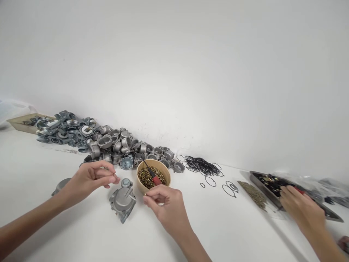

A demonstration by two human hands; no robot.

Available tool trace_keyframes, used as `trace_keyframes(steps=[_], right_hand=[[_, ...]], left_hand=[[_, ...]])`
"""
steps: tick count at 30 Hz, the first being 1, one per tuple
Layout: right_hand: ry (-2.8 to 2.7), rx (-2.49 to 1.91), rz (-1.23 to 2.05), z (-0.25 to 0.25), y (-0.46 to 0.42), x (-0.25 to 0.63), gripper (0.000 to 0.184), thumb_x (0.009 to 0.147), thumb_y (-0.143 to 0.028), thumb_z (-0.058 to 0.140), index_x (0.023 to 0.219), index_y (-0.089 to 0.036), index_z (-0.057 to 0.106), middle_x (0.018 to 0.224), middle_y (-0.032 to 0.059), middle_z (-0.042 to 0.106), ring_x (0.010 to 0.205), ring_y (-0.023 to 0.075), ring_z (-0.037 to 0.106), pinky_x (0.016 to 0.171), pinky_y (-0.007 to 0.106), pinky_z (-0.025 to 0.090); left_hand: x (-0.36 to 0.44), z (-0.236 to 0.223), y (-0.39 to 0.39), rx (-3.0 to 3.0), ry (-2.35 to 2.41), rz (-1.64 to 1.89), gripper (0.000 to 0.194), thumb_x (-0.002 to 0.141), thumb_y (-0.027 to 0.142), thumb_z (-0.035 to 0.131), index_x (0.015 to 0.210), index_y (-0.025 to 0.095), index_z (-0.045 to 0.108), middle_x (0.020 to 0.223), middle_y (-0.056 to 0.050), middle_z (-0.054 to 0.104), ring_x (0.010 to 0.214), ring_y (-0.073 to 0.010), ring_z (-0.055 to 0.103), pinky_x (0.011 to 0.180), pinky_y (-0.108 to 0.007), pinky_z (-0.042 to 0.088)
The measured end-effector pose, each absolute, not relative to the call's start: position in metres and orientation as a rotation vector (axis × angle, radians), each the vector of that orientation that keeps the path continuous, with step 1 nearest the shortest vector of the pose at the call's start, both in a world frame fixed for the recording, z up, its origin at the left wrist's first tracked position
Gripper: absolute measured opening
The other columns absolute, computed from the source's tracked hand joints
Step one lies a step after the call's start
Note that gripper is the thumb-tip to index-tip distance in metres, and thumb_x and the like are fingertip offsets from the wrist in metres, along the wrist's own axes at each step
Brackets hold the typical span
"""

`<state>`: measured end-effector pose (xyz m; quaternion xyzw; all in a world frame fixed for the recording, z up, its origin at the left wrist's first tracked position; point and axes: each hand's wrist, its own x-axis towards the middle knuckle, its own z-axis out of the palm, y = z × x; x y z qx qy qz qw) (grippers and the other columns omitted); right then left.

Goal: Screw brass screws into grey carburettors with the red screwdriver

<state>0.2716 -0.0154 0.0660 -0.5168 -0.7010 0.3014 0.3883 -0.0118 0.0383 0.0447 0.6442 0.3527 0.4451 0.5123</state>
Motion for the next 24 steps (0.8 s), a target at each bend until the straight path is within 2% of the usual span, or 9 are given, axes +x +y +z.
trace_keyframes(steps=[3,6,10,13,17,20,24], right_hand=[[-1.940,-1.315,0.573,0.062,-0.018,0.266,0.017,0.092,-0.031,0.067,0.081,-0.021,0.074,0.085,0.0065,0.075,0.070,0.0177,0.069,0.059,0.028,0.056],[-2.147,-1.477,0.494,0.056,-0.019,0.261,0.019,0.097,-0.022,0.058,0.086,-0.020,0.073,0.088,0.0057,0.072,0.067,0.0146,0.065,0.059,0.025,0.050],[-2.360,-1.663,0.482,0.048,-0.016,0.259,0.027,0.087,-0.006,0.058,0.064,-0.017,0.064,0.076,0.0030,0.064,0.060,0.0121,0.055,0.054,0.024,0.036],[-2.379,-1.693,0.485,0.044,-0.015,0.259,0.027,0.084,-0.002,0.057,0.061,-0.016,0.059,0.076,0.0026,0.062,0.060,0.0115,0.052,0.053,0.024,0.031],[-2.382,-1.685,0.475,0.044,-0.015,0.259,0.026,0.087,-0.002,0.056,0.065,-0.016,0.061,0.079,0.0034,0.061,0.066,0.0136,0.057,0.058,0.024,0.035],[-2.405,-1.611,0.494,0.044,-0.014,0.259,0.021,0.089,-0.003,0.058,0.081,-0.017,0.072,0.088,0.0047,0.065,0.073,0.0155,0.062,0.063,0.025,0.042],[-2.447,-1.503,0.524,0.041,-0.012,0.259,0.029,0.091,-0.002,0.056,0.091,-0.020,0.079,0.092,0.0050,0.071,0.079,0.0161,0.067,0.069,0.025,0.047]], left_hand=[[-0.021,0.053,0.038,1.720,0.776,0.904,0.018,0.087,0.039,0.082,0.088,0.022,0.077,0.081,-0.004,0.085,0.080,-0.0265,0.082,0.077,-0.037,0.064],[-0.026,0.058,0.038,1.870,0.753,0.865,0.013,0.086,0.036,0.085,0.083,0.024,0.080,0.082,-0.003,0.084,0.077,-0.0236,0.080,0.071,-0.032,0.060],[-0.028,0.056,0.040,2.029,0.720,0.833,0.012,0.084,0.032,0.087,0.079,0.024,0.081,0.083,-0.003,0.081,0.076,-0.0195,0.075,0.063,-0.025,0.054],[-0.027,0.051,0.040,2.061,0.695,0.786,0.009,0.088,0.030,0.083,0.082,0.024,0.082,0.083,-0.003,0.082,0.074,-0.0185,0.075,0.061,-0.024,0.054],[-0.027,0.046,0.040,2.105,0.656,0.786,0.008,0.093,0.028,0.079,0.088,0.024,0.083,0.088,-0.003,0.084,0.078,-0.0205,0.079,0.065,-0.025,0.059],[-0.026,0.044,0.042,2.139,0.593,0.804,0.007,0.093,0.024,0.077,0.090,0.023,0.083,0.088,-0.003,0.085,0.077,-0.0205,0.080,0.067,-0.026,0.061],[-0.027,0.043,0.043,2.199,0.540,0.853,0.008,0.095,0.022,0.075,0.092,0.022,0.083,0.089,-0.003,0.085,0.077,-0.0198,0.080,0.067,-0.025,0.062]])
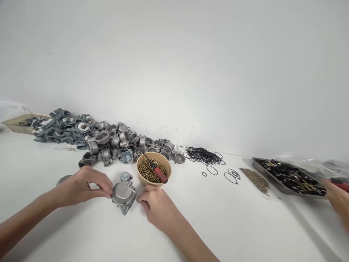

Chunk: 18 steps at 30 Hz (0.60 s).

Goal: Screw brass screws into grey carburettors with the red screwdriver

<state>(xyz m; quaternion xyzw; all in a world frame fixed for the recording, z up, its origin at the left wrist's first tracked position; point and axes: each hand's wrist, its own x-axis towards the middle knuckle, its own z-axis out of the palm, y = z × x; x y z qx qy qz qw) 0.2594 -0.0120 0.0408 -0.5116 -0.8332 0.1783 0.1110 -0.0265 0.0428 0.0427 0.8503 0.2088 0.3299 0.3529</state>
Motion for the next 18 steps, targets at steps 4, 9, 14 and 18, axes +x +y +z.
trace_keyframes(steps=[4,9,14,18], right_hand=[[-2.447,-1.481,0.478,0.0374,-0.0102,0.2598,0.028,0.085,0.002,0.058,0.082,-0.018,0.077,0.082,0.0039,0.067,0.072,0.0147,0.064,0.062,0.024,0.043],[-2.445,-1.461,0.407,0.0361,-0.0090,0.2604,0.024,0.076,0.004,0.059,0.061,-0.015,0.063,0.070,0.0006,0.055,0.058,0.0095,0.049,0.053,0.023,0.031],[-2.412,-1.404,0.390,0.0351,-0.0090,0.2614,0.022,0.073,0.004,0.060,0.064,-0.015,0.067,0.071,0.0005,0.057,0.059,0.0089,0.052,0.053,0.021,0.034],[-2.360,-1.356,0.388,0.0354,-0.0093,0.2616,0.022,0.074,0.003,0.061,0.073,-0.016,0.073,0.074,0.0011,0.063,0.058,0.0094,0.056,0.054,0.021,0.041]], left_hand=[[-0.0267,0.0435,0.0407,2.214,0.520,0.861,0.011,0.096,0.020,0.073,0.091,0.022,0.083,0.091,-0.003,0.085,0.077,-0.0193,0.080,0.065,-0.025,0.061],[-0.0270,0.0440,0.0379,2.301,0.537,0.850,0.011,0.097,0.018,0.070,0.095,0.022,0.081,0.089,-0.002,0.083,0.075,-0.0171,0.076,0.061,-0.023,0.056],[-0.0271,0.0434,0.0379,2.342,0.533,0.846,0.013,0.098,0.018,0.068,0.093,0.021,0.079,0.087,-0.002,0.082,0.072,-0.0160,0.075,0.062,-0.023,0.055],[-0.0264,0.0446,0.0387,2.335,0.496,0.857,0.015,0.098,0.017,0.068,0.091,0.022,0.081,0.093,-0.004,0.083,0.077,-0.0177,0.078,0.066,-0.025,0.058]])
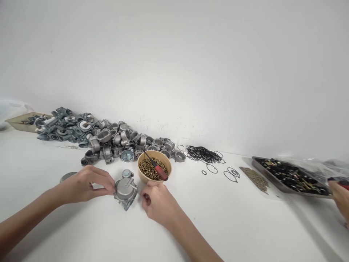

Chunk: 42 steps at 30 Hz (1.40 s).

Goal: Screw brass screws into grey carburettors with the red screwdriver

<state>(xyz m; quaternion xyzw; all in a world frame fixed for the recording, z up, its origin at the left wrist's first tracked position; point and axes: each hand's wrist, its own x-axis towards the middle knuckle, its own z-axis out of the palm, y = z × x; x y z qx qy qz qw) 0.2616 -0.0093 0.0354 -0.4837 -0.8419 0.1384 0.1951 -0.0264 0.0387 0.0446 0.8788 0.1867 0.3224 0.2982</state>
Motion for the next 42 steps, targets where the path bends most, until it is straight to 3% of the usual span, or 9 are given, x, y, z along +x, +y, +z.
trace_keyframes(steps=[7,12,14,18,21,25,37,42], right_hand=[[-2.203,-1.261,0.357,0.041,-0.009,0.261,0.019,0.083,-0.006,0.059,0.080,-0.018,0.074,0.076,0.0022,0.067,0.058,0.0107,0.059,0.056,0.023,0.050],[-2.079,-1.165,0.397,0.045,-0.008,0.260,0.015,0.088,-0.013,0.058,0.084,-0.019,0.071,0.084,0.0032,0.069,0.063,0.0115,0.064,0.061,0.024,0.059],[-2.030,-1.136,0.416,0.045,-0.007,0.260,0.013,0.089,-0.014,0.060,0.085,-0.020,0.071,0.086,0.0036,0.070,0.066,0.0121,0.067,0.064,0.024,0.062],[-1.932,-1.097,0.435,0.044,-0.006,0.259,0.009,0.091,-0.018,0.065,0.089,-0.020,0.074,0.089,0.0043,0.074,0.071,0.0136,0.072,0.075,0.027,0.067],[-1.871,-1.078,0.456,0.045,-0.008,0.256,0.004,0.091,-0.020,0.070,0.091,-0.021,0.074,0.086,0.0034,0.077,0.072,0.0143,0.074,0.072,0.025,0.067],[-1.845,-1.043,0.495,0.049,-0.013,0.251,0.005,0.090,-0.020,0.073,0.085,-0.020,0.075,0.083,0.0038,0.078,0.070,0.0154,0.074,0.063,0.023,0.065],[-1.966,-1.015,0.533,0.044,-0.015,0.248,0.007,0.090,-0.021,0.074,0.084,-0.021,0.076,0.079,0.0019,0.079,0.067,0.0156,0.072,0.064,0.024,0.058],[-2.040,-0.951,0.463,0.046,-0.014,0.248,0.008,0.092,-0.017,0.070,0.088,-0.021,0.075,0.083,0.0022,0.078,0.072,0.0157,0.072,0.068,0.026,0.058]], left_hand=[[-0.025,0.046,0.032,2.438,0.529,0.952,0.006,0.097,0.027,0.071,0.101,0.022,0.071,0.096,-0.004,0.077,0.081,-0.0192,0.073,0.072,-0.031,0.059],[0.002,0.038,0.011,2.518,0.960,1.123,0.063,0.086,0.052,0.078,0.136,0.027,0.050,0.122,-0.010,0.064,0.089,-0.0277,0.071,0.064,-0.038,0.060],[0.013,0.032,0.004,2.542,1.042,1.079,0.072,0.082,0.057,0.080,0.141,0.032,0.048,0.131,-0.012,0.057,0.088,-0.0287,0.071,0.058,-0.038,0.059],[0.022,0.022,-0.001,2.446,1.025,1.038,0.047,0.086,0.039,0.077,0.127,0.029,0.055,0.136,-0.011,0.050,0.088,-0.0254,0.072,0.064,-0.038,0.061],[0.018,0.022,0.004,2.347,0.917,0.991,0.037,0.089,0.028,0.070,0.123,0.028,0.055,0.130,-0.009,0.054,0.096,-0.0241,0.071,0.078,-0.038,0.062],[0.013,0.027,0.010,2.295,0.801,0.922,0.037,0.089,0.024,0.070,0.123,0.028,0.055,0.125,-0.006,0.062,0.106,-0.0259,0.067,0.090,-0.040,0.058],[0.012,0.030,0.011,2.289,0.794,0.880,0.038,0.088,0.021,0.070,0.121,0.028,0.053,0.123,-0.005,0.067,0.106,-0.0277,0.067,0.089,-0.041,0.055],[0.013,0.028,0.010,2.261,0.809,0.908,0.048,0.086,0.021,0.070,0.128,0.030,0.050,0.126,-0.005,0.068,0.112,-0.0296,0.066,0.092,-0.043,0.054]])
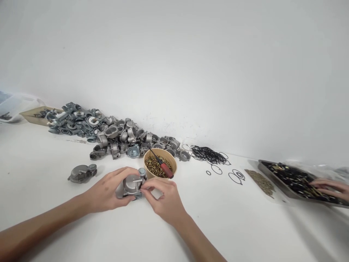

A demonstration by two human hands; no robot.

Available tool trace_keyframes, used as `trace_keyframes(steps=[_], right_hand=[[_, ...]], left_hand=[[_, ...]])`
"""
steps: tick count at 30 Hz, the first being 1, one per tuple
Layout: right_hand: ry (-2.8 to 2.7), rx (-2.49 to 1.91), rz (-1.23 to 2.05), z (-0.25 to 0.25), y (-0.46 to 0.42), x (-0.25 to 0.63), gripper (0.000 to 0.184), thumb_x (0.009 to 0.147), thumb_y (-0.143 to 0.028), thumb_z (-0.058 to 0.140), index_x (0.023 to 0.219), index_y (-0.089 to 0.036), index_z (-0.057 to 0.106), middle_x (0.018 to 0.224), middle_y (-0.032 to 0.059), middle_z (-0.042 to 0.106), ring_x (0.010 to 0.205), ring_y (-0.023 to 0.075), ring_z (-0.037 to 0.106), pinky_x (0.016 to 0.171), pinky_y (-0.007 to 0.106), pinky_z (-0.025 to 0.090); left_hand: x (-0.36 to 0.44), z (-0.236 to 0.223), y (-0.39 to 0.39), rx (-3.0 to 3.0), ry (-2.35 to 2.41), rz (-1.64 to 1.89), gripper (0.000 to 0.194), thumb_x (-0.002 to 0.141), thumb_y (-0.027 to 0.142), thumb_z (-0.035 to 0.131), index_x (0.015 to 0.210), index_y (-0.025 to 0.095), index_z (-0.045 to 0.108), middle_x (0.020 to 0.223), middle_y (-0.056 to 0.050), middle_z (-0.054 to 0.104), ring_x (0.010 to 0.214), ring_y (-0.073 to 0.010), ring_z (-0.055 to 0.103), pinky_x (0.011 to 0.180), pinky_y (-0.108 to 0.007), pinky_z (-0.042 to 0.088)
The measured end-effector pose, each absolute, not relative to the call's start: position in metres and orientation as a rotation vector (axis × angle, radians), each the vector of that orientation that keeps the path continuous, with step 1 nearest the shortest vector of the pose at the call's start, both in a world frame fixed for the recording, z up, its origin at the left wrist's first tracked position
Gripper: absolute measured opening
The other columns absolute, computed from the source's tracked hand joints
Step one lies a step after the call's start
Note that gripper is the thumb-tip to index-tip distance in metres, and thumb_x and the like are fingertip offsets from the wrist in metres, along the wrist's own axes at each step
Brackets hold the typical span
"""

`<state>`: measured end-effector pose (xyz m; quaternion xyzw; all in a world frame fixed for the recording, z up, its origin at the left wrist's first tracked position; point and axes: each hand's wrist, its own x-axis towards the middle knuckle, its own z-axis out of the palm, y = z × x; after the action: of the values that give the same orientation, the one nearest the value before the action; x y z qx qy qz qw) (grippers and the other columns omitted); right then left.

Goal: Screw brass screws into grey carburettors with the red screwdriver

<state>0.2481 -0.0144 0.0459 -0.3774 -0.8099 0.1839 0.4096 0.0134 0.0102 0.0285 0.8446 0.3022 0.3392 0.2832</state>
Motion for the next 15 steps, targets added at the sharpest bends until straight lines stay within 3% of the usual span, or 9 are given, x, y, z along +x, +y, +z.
trace_keyframes(steps=[15], right_hand=[[-2.184,-0.859,0.353,0.0561,-0.0193,0.2459,0.015,0.096,-0.014,0.062,0.092,-0.023,0.073,0.085,0.0032,0.078,0.076,0.0164,0.072,0.070,0.027,0.059]], left_hand=[[0.0175,0.0322,0.0052,2.120,0.911,0.878,0.054,0.077,0.020,0.073,0.125,0.034,0.050,0.123,-0.001,0.070,0.109,-0.0303,0.068,0.095,-0.045,0.054]])
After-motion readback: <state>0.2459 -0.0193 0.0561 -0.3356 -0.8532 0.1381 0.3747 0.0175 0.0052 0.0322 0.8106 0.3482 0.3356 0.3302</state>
